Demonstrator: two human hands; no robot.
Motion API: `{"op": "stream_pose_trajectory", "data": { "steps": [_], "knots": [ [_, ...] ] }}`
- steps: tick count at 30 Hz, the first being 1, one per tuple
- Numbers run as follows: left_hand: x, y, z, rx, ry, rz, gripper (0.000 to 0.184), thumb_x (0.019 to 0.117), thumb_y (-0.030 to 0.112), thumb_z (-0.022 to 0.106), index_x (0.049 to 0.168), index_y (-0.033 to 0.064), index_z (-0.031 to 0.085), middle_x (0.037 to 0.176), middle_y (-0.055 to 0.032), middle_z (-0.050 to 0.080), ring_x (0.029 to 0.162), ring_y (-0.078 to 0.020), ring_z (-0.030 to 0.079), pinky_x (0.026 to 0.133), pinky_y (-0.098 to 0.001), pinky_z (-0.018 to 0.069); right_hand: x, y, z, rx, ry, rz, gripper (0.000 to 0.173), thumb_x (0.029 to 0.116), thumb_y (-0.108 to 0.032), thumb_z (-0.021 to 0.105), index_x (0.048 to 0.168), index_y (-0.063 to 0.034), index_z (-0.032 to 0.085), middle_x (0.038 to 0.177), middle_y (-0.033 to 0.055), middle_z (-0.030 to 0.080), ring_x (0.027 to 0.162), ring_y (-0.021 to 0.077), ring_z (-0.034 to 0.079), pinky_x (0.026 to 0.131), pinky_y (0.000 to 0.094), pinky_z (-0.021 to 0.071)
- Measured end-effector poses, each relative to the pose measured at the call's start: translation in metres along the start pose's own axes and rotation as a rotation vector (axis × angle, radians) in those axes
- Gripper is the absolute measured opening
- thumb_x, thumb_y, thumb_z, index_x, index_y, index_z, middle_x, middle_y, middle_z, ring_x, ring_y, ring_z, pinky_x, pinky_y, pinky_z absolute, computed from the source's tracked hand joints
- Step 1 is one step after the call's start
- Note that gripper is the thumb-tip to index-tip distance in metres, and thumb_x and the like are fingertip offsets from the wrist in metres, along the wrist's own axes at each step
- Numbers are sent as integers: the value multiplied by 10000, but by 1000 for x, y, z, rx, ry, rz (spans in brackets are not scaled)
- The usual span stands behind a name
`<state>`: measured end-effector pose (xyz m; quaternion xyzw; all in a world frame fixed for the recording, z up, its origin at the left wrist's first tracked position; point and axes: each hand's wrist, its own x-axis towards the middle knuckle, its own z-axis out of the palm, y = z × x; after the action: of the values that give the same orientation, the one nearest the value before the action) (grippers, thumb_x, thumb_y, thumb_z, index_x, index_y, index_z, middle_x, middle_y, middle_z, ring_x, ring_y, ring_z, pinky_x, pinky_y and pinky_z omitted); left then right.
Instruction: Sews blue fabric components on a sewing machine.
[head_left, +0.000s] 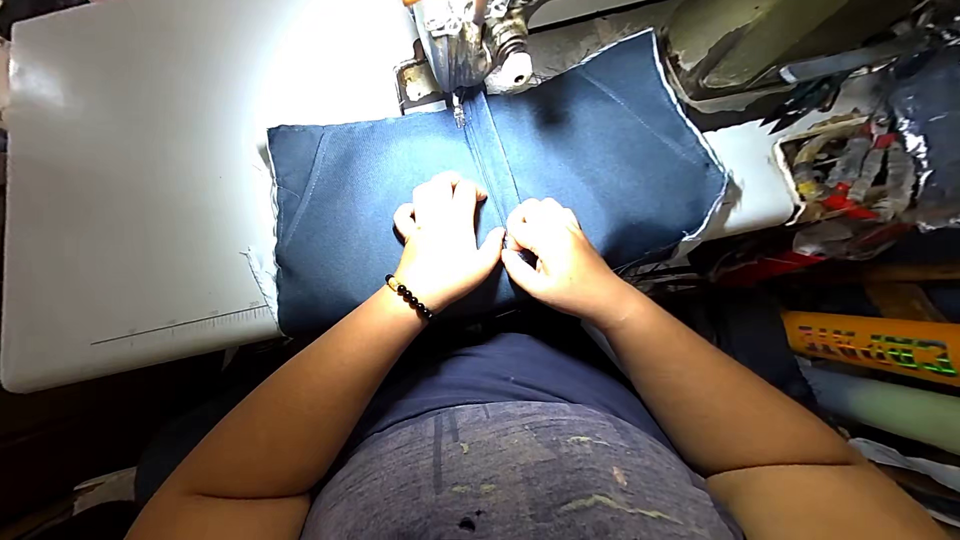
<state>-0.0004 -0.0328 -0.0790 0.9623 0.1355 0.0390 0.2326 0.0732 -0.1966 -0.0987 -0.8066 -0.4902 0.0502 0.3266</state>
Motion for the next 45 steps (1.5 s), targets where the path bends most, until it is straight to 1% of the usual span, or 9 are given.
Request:
{"op": "stream_pose_trajectory", "data": {
  "steps": [6,9,13,19,27,33,38,43,45],
  "knots": [
    [-2,-3,2,30,26,53,452,929,451,599,1252,138,636,1416,-121,522,1403,-329,398,1028,-625,279,0,0,-3,27,-2,-16,234,922,-201,564,728,-87,628,891,78,577,913,260,554,796,445,413],
    [-3,-4,4,45,23,82,462,954,442,559,1271,115,638,1469,-105,522,1445,-305,394,1047,-650,271,1,6,-12,91,89,-132,246,959,-161,576,767,-70,701,873,77,673,884,194,640,777,339,502],
    [-5,-16,3,17,21,132,466,975,448,543,1292,121,643,1486,-80,538,1455,-280,407,1058,-638,283,-4,15,-12,26,110,-229,243,972,-136,567,923,-44,786,1163,136,726,1165,266,644,1011,393,499],
    [2,-30,0,3,59,162,426,983,424,533,1260,131,672,1468,-70,567,1430,-255,444,1056,-614,287,4,23,-3,69,103,-254,249,984,-119,555,1005,-37,789,1198,129,728,1217,271,632,1063,423,469],
    [26,-35,-3,-12,73,164,423,967,448,559,1212,128,690,1440,-83,586,1419,-273,451,1040,-609,303,35,41,-14,106,56,-325,242,961,-103,560,989,-36,791,1158,133,726,1167,272,634,1029,399,475],
    [49,-41,-6,3,91,151,430,967,459,564,1223,134,681,1445,-76,589,1423,-275,455,1026,-620,320,58,57,-21,67,18,-355,251,953,-77,541,1003,-14,779,1203,155,719,1227,289,625,1087,380,459],
    [85,-54,-17,-10,87,155,441,953,454,590,1214,108,672,1434,-95,580,1411,-293,455,1031,-625,317,96,71,-25,25,1,-418,248,949,-70,532,996,9,763,1185,169,726,1210,319,640,1088,421,458],
    [115,-61,-26,62,76,117,486,947,496,567,1235,114,654,1420,-121,569,1382,-296,478,1022,-606,331,128,88,-26,-50,-8,-445,295,945,-124,513,1074,-5,750,1233,180,704,1222,320,633,1066,418,465],
    [116,-63,-27,94,93,156,482,944,501,554,1194,103,661,1400,-132,581,1364,-301,493,1024,-591,333,136,92,-26,-75,-26,-453,322,935,-158,507,1115,-25,739,1249,184,693,1244,331,608,1070,424,450]
  ]
}}
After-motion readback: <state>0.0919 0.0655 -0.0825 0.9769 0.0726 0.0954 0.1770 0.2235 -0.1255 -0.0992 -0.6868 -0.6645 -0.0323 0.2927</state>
